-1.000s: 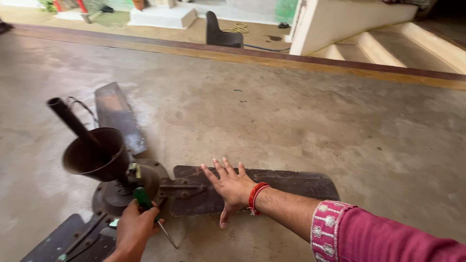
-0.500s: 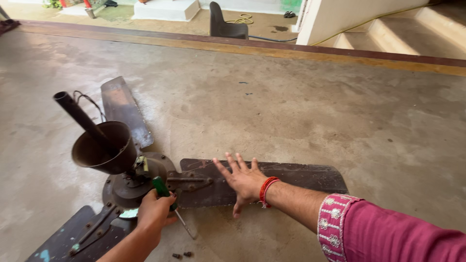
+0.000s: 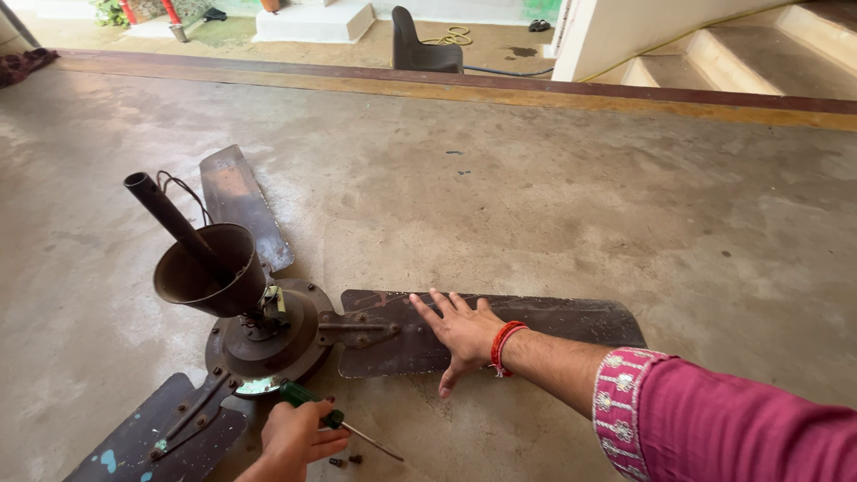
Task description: The person uses a screwdriver to loosen and remove screws from the fan blade mounts, then detaches one fan blade from the motor housing. The blade is set aside on the floor.
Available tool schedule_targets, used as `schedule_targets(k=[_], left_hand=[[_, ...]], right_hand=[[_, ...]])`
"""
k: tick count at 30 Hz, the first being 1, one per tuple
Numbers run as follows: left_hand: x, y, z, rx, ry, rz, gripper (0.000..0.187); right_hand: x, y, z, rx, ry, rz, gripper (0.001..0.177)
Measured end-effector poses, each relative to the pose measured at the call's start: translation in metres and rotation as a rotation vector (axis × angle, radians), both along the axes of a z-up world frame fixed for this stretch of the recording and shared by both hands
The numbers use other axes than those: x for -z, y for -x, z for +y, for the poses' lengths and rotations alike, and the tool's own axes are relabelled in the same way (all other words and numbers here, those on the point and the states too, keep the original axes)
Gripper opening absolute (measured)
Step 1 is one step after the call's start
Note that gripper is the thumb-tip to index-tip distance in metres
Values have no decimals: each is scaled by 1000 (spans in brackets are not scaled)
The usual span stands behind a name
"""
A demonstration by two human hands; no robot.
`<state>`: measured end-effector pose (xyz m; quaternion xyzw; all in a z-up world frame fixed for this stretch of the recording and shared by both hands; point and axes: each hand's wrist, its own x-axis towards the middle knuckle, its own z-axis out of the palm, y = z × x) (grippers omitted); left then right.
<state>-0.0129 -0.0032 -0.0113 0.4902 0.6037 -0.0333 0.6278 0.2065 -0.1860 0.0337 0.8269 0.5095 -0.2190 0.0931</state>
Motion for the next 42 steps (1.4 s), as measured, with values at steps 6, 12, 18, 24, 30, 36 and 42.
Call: schedule_targets(k=[6,12,18,24,30,36,42], left_hand=[[23,2,13,76,21,70,34],[39,16,-1,218,-12,204,42],[20,11,2,582,-241,496,53],[9,2,13,694,-615,371,77],[26,-23,32,434,-383,118,81],[46,-44,33,336,-220,-27,68],[39,-56,23,271,-179,-33,61]], right_hand=[[-7,2,1,-56,-48,-29,165],[-12,16,-1,-146,-147,-67,161],[-15,30,-10,-223,-168,-53,156],[-22,29,-19,-196,-154,-79,157],[-28,19,-23,-70,-144,-73,161],[-19,3,-25,-3,-91,-90,165],[-6,-10,-21,30,-55,-62,163]])
